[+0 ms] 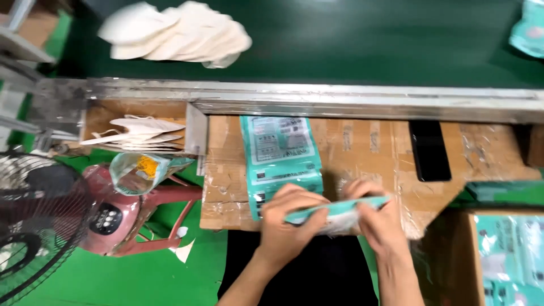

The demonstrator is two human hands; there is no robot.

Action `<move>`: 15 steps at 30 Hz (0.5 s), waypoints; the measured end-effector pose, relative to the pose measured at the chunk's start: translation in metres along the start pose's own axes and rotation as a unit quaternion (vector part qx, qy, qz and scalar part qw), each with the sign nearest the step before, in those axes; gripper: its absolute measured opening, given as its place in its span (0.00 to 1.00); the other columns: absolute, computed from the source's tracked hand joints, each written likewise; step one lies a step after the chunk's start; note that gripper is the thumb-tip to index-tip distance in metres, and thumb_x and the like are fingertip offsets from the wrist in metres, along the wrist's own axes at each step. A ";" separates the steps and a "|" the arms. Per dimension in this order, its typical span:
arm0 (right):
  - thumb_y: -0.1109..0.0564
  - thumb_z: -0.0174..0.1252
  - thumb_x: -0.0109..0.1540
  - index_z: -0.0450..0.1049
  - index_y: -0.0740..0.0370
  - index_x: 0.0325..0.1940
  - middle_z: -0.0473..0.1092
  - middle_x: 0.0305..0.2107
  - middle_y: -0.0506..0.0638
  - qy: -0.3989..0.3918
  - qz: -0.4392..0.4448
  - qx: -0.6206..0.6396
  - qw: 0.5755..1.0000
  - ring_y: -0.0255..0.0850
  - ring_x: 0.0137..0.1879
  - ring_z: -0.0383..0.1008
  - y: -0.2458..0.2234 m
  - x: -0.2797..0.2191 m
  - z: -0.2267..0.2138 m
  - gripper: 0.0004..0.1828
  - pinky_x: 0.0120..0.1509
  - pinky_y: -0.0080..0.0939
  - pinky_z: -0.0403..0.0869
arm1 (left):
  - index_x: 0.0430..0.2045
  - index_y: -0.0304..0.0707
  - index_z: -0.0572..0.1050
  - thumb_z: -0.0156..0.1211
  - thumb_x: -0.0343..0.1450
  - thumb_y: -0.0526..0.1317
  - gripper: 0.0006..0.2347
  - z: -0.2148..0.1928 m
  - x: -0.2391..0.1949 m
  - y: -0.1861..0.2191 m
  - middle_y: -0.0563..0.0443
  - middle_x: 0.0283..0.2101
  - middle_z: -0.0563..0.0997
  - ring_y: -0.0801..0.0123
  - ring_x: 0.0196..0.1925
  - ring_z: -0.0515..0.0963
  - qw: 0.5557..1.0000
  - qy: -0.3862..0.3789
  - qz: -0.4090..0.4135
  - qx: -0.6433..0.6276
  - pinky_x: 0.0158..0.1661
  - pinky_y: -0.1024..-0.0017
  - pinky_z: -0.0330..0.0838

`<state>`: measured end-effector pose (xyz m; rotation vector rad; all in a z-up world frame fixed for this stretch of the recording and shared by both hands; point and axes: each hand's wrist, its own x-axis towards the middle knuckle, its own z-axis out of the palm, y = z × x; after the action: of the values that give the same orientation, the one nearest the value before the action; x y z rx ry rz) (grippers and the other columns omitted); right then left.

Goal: Picking up stacks of face masks and inserting them into individual plastic packaging pouches on a production line.

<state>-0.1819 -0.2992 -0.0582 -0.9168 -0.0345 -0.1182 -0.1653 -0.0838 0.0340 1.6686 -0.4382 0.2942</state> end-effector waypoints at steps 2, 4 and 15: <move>0.68 0.64 0.59 0.73 0.69 0.35 0.70 0.36 0.53 -0.073 0.077 -0.054 0.993 0.40 0.45 0.69 0.005 0.006 0.003 0.05 0.48 0.39 0.69 | 0.26 0.31 0.81 0.68 0.65 0.29 0.02 0.006 -0.002 -0.004 0.46 0.32 0.86 0.59 0.36 0.84 0.999 0.011 -0.048 0.025 0.42 0.66 0.77; 0.68 0.65 0.58 0.74 0.68 0.38 0.71 0.36 0.52 0.014 0.055 -0.148 0.987 0.39 0.43 0.71 0.000 0.013 0.007 0.07 0.47 0.38 0.70 | 0.30 0.33 0.81 0.69 0.66 0.30 0.03 0.009 -0.001 -0.025 0.45 0.36 0.86 0.57 0.40 0.84 0.998 0.019 -0.006 0.057 0.46 0.64 0.77; 0.67 0.69 0.60 0.70 0.67 0.60 0.70 0.54 0.62 0.054 -0.458 -0.643 0.611 0.57 0.63 0.69 -0.114 0.114 0.071 0.26 0.69 0.51 0.68 | 0.68 0.41 0.55 0.76 0.54 0.52 0.48 -0.040 0.233 -0.148 0.27 0.74 0.51 0.26 0.70 0.50 0.880 0.088 0.094 0.458 0.61 0.28 0.49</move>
<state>-0.0806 -0.3214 0.0838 -2.2895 -0.3497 -1.3131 0.1110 -0.0559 0.0092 2.4929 -0.3364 0.8961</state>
